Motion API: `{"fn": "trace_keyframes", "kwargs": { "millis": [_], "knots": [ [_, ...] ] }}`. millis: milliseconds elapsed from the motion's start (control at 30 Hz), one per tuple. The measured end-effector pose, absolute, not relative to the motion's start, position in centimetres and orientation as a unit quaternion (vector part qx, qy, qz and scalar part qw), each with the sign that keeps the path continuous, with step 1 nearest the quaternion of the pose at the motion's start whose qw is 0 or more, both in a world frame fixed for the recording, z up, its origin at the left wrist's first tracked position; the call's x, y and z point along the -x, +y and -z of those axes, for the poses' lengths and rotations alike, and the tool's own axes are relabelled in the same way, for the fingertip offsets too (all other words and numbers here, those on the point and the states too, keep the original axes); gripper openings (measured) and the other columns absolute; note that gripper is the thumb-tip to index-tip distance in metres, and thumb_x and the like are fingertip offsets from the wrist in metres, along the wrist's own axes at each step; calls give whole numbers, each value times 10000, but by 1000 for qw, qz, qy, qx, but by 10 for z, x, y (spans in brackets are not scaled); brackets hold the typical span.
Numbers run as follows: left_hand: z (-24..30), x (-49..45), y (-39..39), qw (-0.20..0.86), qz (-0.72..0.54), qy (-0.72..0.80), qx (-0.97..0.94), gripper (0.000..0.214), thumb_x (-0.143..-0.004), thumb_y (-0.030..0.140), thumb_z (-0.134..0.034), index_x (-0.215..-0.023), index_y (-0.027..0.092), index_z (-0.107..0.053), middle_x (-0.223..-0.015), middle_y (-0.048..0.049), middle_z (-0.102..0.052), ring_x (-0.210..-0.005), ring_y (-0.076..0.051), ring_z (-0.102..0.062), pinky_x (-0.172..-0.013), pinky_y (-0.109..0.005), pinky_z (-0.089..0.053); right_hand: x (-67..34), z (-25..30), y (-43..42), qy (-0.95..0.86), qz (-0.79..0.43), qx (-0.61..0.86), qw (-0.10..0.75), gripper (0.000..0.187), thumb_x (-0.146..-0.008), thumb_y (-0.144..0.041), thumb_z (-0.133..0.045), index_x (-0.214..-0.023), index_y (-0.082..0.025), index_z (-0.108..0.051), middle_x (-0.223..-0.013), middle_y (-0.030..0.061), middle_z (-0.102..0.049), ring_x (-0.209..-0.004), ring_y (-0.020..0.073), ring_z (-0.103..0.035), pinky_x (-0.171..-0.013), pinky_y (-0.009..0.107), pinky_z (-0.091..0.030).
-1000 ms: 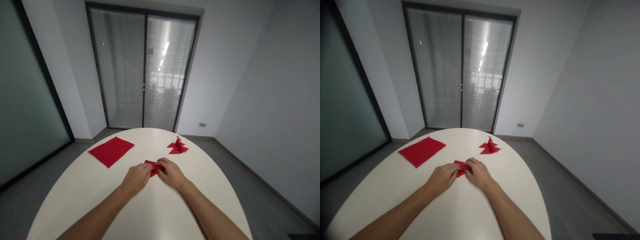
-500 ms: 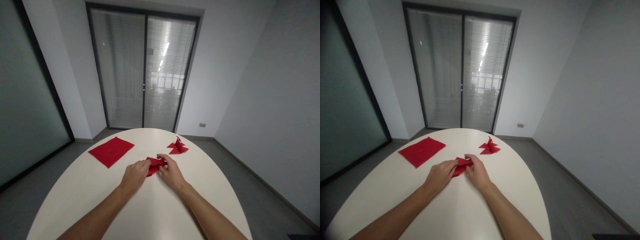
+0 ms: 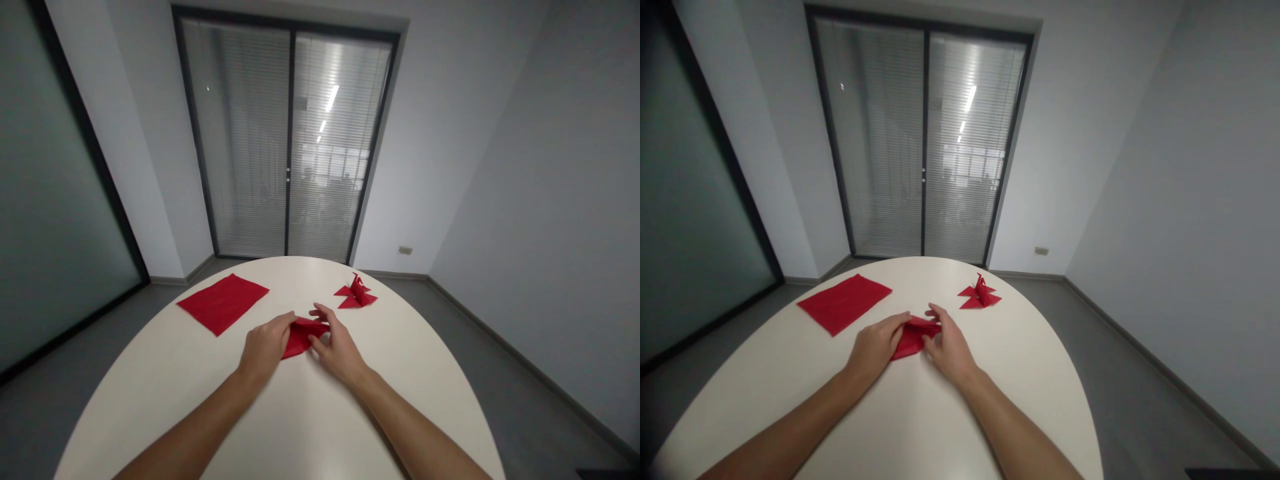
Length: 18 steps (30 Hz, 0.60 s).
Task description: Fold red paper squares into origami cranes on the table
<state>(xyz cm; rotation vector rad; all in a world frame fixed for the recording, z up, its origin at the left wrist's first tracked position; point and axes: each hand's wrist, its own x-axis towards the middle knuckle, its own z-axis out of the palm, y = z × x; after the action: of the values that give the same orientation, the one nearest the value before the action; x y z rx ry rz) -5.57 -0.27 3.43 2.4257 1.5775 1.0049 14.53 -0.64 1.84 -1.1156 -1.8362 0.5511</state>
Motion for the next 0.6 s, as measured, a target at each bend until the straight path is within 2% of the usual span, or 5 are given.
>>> {"fn": "trace_keyframes", "kwargs": {
  "millis": [133,267,367,467,600],
  "knots": [
    [-26,56,9,125,-424,517,-733,312,-919,149,-495,-1109,214,-733,-1199,-60,-754,-1116,-231,-706,-1039,-384,-533,-146,-19,-8,-751,-240,429,441,672,-871,-108,-568,-1489,-256,-350,-1382,124,-605,-1235,219,-599,-1070,441,-482],
    [-16,57,21,265,-490,501,-662,272,-875,164,-496,-1010,176,-731,-1141,-92,-763,-1046,-226,-726,-970,-388,-574,-149,-16,-7,-782,-204,413,420,556,-913,-116,-510,-1449,-242,-431,-1392,119,-606,-1277,221,-579,-1092,452,-472],
    [-11,57,27,334,-507,493,-623,235,-866,196,-509,-950,163,-726,-1102,-107,-768,-1028,-236,-730,-983,-419,-566,-152,-14,-5,-800,-175,413,399,542,-897,-74,-478,-1414,-236,-493,-1387,111,-612,-1278,224,-577,-1112,467,-458],
    [-6,56,29,416,-502,486,-582,249,-863,181,-495,-970,145,-717,-1187,-133,-745,-1040,-241,-730,-939,-419,-590,-156,-13,-3,-816,-159,409,377,565,-868,-40,-462,-1392,-238,-536,-1366,107,-627,-1258,230,-589,-1102,474,-466],
    [-2,54,29,502,-497,465,-534,259,-896,154,-470,-1007,128,-702,-1353,-156,-661,-1075,-230,-727,-890,-384,-617,-157,-18,-4,-842,-145,377,357,512,-905,-64,-458,-1374,-236,-569,-1345,102,-649,-1231,227,-604,-1079,455,-485]
  ]
}}
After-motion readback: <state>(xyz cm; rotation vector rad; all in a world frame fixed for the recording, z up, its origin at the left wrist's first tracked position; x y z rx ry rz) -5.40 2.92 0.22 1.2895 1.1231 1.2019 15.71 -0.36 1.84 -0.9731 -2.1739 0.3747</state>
